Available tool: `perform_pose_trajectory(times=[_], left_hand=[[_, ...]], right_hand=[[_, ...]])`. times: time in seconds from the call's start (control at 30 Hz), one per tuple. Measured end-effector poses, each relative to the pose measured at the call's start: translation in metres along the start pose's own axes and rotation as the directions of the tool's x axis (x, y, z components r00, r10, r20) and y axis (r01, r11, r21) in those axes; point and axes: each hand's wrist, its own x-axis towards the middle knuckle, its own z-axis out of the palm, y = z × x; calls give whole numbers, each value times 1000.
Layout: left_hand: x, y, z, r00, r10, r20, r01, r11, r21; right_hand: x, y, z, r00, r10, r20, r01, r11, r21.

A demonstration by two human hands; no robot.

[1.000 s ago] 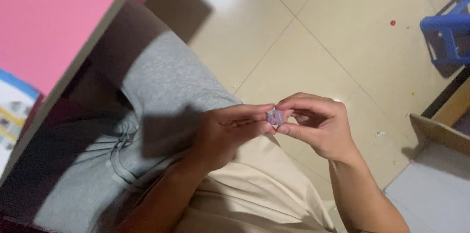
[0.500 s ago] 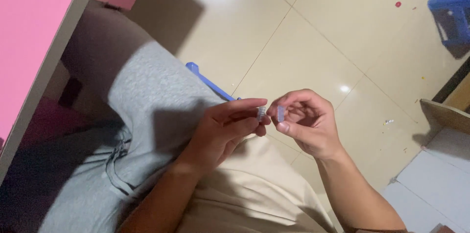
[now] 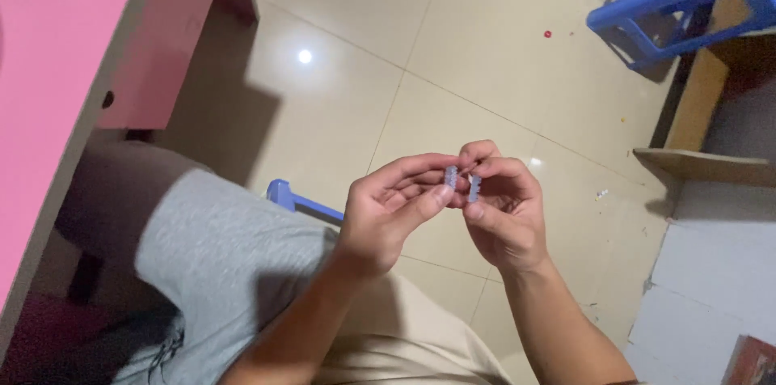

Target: Assembling a micro-block model by following printed instructions and using a small hammer to secure pieces.

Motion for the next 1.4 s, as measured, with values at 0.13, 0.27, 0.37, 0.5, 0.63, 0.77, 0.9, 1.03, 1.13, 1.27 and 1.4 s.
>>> perform_pose_trajectory(times=[0.13, 0.27, 0.37, 0.5, 0.63, 0.77, 0.9, 1.03, 1.13, 1.27, 1.4], left_hand=[[-4, 9, 13, 996, 88, 17, -89, 979, 183], [-10, 19, 23, 998, 55, 36, -63, 951, 302], [-11, 20, 28, 999, -36, 30, 23, 939, 343], [-13, 8, 27, 998, -44, -44, 56, 949, 309], [-16, 10, 27, 997, -52, -62, 67, 956, 285], [-18, 11, 29, 997, -29, -67, 44, 972, 230], [-17, 13, 30, 985, -60, -160, 99, 963, 249], [-17, 20, 33, 982, -47, -185, 97, 958, 271], [-16, 30, 36, 970, -85, -229, 151, 946, 288], [-15, 36, 36, 957, -125, -262, 227, 884, 408], [-15, 38, 35, 953, -131, -274, 240, 879, 413]], right_hand=[[-1, 4, 5, 999, -35, -28, 34, 999, -22], [-1, 2, 11, 999, -40, -20, 39, 998, -51], [2, -2, 15, 999, -36, 23, 37, 998, -41], [6, 1, 21, 997, -68, 48, 67, 998, 17], [3, 6, 18, 997, -58, 52, 59, 998, -12], [4, 7, 19, 996, -65, 57, 66, 998, -8], [5, 9, 19, 997, -59, 51, 59, 998, -4], [6, 9, 12, 994, -36, 107, 34, 999, 27], [5, 12, 5, 991, 31, 131, -46, 993, 111], [7, 13, 3, 985, 56, 161, -76, 989, 126], [9, 14, 1, 981, 57, 185, -82, 988, 131]])
